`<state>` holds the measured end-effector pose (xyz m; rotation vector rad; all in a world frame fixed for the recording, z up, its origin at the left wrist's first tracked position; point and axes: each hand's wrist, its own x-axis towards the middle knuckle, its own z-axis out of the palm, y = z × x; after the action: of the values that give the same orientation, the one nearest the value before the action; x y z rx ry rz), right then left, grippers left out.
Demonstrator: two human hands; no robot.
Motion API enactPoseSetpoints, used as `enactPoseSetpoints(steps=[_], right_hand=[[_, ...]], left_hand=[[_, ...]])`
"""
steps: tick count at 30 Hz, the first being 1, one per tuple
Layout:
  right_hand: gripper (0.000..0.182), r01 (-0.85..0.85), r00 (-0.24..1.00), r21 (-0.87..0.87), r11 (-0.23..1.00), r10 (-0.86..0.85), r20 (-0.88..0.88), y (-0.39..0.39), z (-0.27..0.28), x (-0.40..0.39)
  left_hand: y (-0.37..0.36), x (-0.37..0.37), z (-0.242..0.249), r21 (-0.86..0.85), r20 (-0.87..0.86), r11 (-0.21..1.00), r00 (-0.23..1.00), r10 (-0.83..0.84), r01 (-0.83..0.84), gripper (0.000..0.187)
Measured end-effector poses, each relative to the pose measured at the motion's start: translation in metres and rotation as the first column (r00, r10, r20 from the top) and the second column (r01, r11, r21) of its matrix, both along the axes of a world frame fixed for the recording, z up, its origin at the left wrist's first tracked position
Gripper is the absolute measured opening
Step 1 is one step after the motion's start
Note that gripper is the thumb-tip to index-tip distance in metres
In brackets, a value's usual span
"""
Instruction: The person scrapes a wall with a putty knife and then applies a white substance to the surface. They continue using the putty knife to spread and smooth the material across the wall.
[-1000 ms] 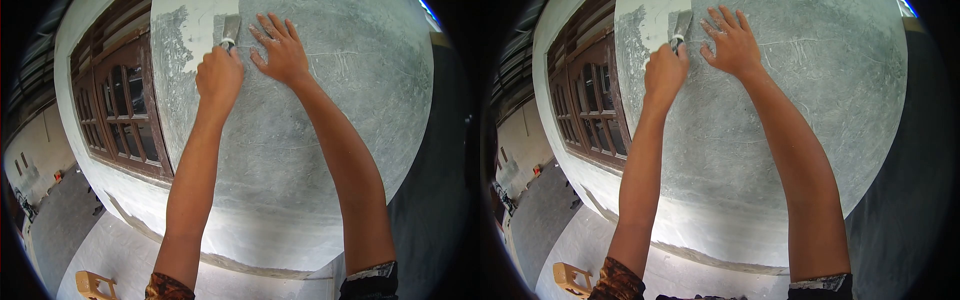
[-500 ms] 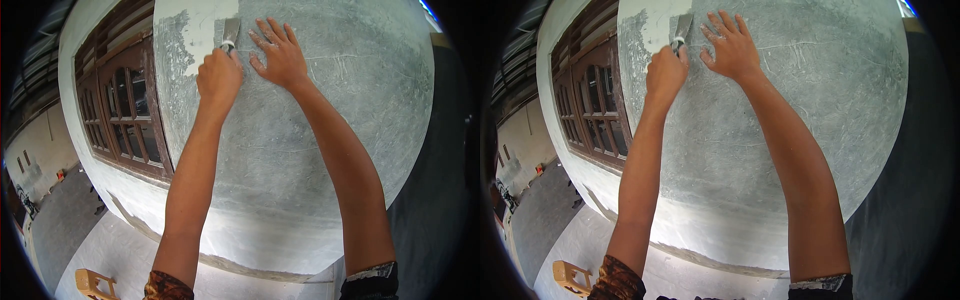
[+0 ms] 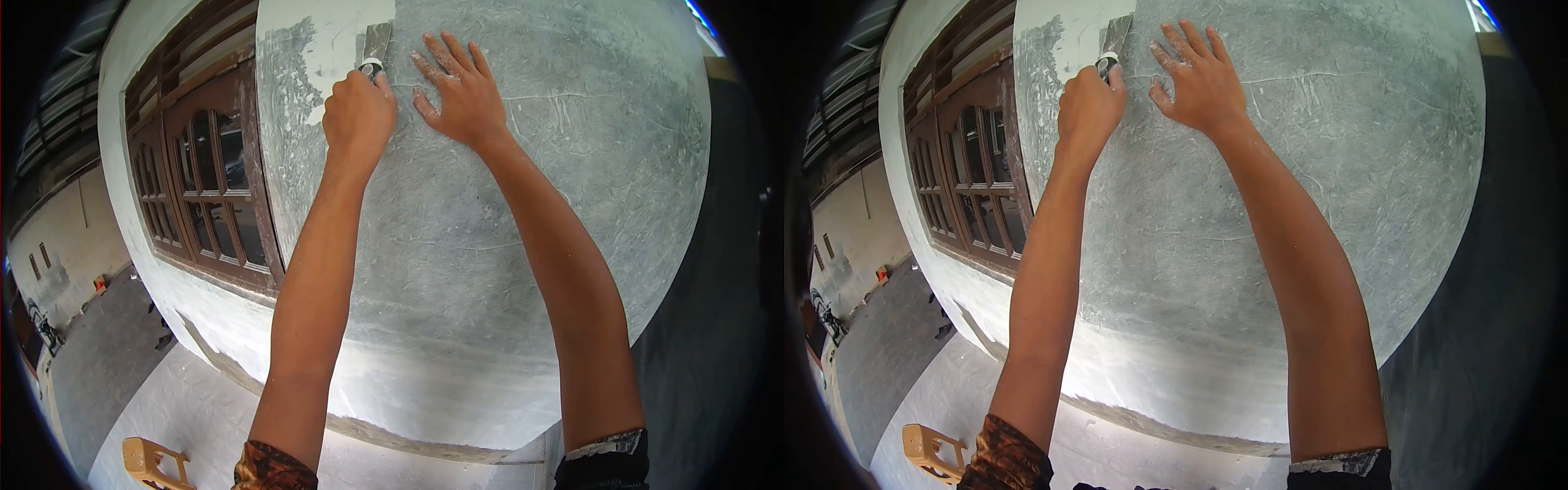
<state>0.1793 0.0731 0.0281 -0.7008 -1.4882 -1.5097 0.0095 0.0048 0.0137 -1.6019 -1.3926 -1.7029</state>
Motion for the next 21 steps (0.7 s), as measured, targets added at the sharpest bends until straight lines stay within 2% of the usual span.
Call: enactPoseSetpoints(steps=[6,12,17,19,21], right_hand=[[0.051,0.003,1.000,0.018,1.000,-0.003,0.007,0.000,0.000,0.000],[0.051,0.009,1.000,0.018,1.000,-0.009,0.005,0.002,0.000,0.001],[0.051,-0.001,1.000,0.016,1.000,0.000,0.011,0.000,0.000,0.001],[0.051,0.006,1.000,0.014,1.000,-0.007,0.009,0.000,0.000,0.000],[0.051,0.016,1.000,0.006,1.000,-0.016,0.009,0.000,0.000,0.000]], left_hand=[[0.003,-0.001,-0.034,-0.031,0.022,0.999,0.999,0.035,-0.035,0.039],[0.005,-0.008,-0.002,0.018,-0.025,1.000,1.000,0.015,-0.015,0.039],[0.013,-0.010,-0.039,-0.025,0.000,1.000,1.000,0.014,-0.014,0.047],[0.010,-0.011,-0.034,-0.043,0.011,0.999,1.000,-0.003,0.003,0.047],[0.011,-0.013,-0.017,0.016,-0.004,1.000,1.000,-0.020,0.020,0.046]])
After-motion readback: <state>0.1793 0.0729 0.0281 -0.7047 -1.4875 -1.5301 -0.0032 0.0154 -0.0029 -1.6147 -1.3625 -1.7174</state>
